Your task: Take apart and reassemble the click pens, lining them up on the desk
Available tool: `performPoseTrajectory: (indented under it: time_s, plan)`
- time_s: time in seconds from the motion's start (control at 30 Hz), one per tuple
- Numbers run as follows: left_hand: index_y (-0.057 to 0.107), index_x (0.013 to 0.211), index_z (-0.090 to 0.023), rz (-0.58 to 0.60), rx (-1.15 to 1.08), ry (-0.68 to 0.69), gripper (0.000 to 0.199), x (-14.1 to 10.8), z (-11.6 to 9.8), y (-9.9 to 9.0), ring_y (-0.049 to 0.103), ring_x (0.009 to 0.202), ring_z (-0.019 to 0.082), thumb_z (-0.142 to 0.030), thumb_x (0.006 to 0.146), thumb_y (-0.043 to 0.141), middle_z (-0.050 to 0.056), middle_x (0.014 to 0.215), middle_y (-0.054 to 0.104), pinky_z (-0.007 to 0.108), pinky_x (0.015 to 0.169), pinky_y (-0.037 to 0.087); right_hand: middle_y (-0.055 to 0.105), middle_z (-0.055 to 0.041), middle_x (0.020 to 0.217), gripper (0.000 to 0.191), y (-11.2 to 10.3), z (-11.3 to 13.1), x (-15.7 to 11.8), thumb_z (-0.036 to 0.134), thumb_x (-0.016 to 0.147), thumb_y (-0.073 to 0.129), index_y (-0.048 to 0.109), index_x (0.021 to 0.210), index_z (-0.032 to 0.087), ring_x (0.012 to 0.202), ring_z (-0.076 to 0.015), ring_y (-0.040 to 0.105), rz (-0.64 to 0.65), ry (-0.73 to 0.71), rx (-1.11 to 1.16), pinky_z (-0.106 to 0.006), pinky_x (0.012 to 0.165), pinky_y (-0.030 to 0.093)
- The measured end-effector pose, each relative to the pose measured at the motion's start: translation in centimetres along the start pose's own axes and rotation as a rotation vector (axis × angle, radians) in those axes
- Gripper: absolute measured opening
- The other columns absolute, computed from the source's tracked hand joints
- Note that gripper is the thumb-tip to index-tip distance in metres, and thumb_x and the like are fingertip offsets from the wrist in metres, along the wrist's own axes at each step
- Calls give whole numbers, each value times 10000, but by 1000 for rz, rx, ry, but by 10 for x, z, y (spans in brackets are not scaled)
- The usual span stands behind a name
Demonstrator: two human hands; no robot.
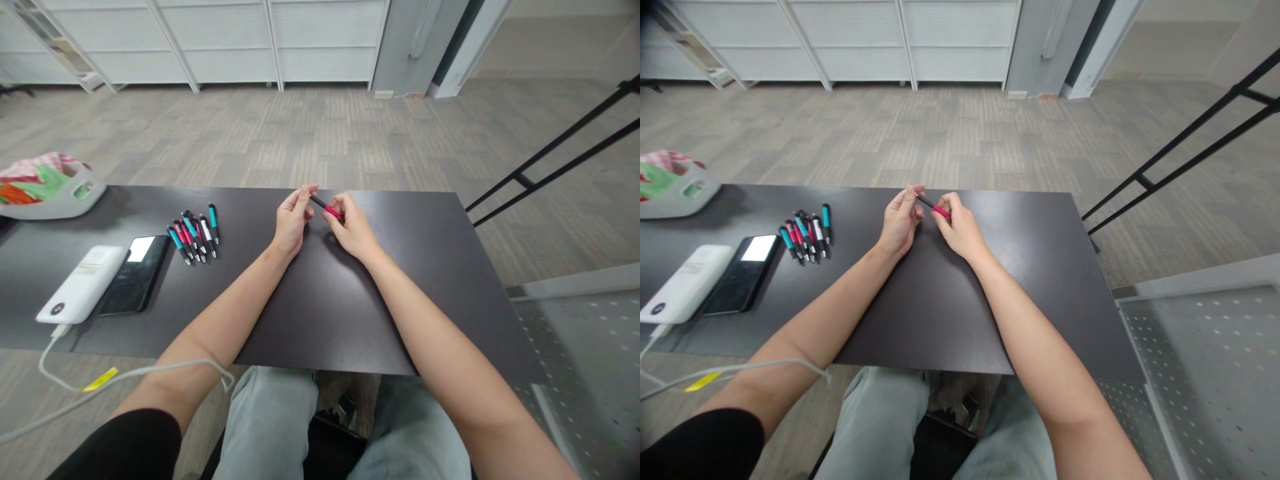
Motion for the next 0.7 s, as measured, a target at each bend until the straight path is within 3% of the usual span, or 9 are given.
performPoseTrajectory:
  time_s: [0.1, 0.2, 0.3, 0.4, 0.5, 0.6, 0.7]
  plan:
    - [989, 1141, -282, -17, 98, 50, 257, 6, -3, -6, 535, 631, 104, -528, 1212, 962, 2, 952, 790, 240, 603, 481, 703, -17, 897, 340, -5, -3, -1, 710, 1150, 812, 683, 1178, 398, 911, -363, 763, -6, 16, -26, -531, 959, 641]
    - [997, 1206, -265, 6, 259, 170, 240, 11, -14, -22, 597, 683, 141, -503, 1192, 971, -3, 870, 744, 275, 701, 542, 693, -39, 888, 414, -12, -7, 0, 804, 1151, 747, 731, 1159, 391, 940, -381, 763, -38, 8, -19, -542, 973, 629]
    - [983, 1227, -255, 66, 510, 252, 179, 12, -29, -48, 668, 757, 182, -406, 1130, 973, 38, 974, 845, 320, 791, 597, 691, -45, 875, 463, -16, -9, 1, 846, 1112, 747, 746, 1129, 383, 908, -376, 737, -47, 19, 1, -545, 956, 619]
    - [930, 1148, -280, 239, 810, 259, 131, 9, -44, -76, 773, 902, 255, -352, 1044, 966, 69, 1119, 926, 396, 922, 671, 696, -39, 863, 471, -17, -10, 0, 847, 1085, 763, 762, 1125, 379, 879, -362, 715, -22, 30, -18, -542, 939, 621]
    - [914, 1088, -298, 405, 996, 229, 75, 9, -56, -95, 793, 937, 315, -365, 1058, 900, 75, 1037, 886, 495, 990, 691, 695, -37, 864, 429, -17, -8, -1, 801, 1089, 762, 772, 1132, 374, 852, -353, 685, 11, 26, -47, -542, 929, 598]
    - [935, 1067, -301, 538, 1094, 248, 67, 11, -61, -101, 750, 898, 313, -340, 1036, 890, 90, 1083, 836, 523, 956, 669, 670, -35, 848, 464, -21, -7, -3, 840, 1068, 779, 769, 1111, 379, 829, -351, 655, 6, 34, -60, -541, 912, 575]
    - [956, 1083, -286, 575, 1106, 265, 95, 12, -57, -100, 742, 959, 298, -319, 1028, 886, 107, 1248, 816, 522, 1020, 668, 690, -40, 851, 506, -24, -4, -6, 885, 1043, 811, 757, 1072, 382, 819, -352, 652, 6, 34, -73, -539, 894, 561]
Point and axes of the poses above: each hand's wrist, its own x-axis towards the middle knuckle, its own y-axis out of the palm, z = x × y, the point moved 3 cm from there along x, towards the middle knuckle
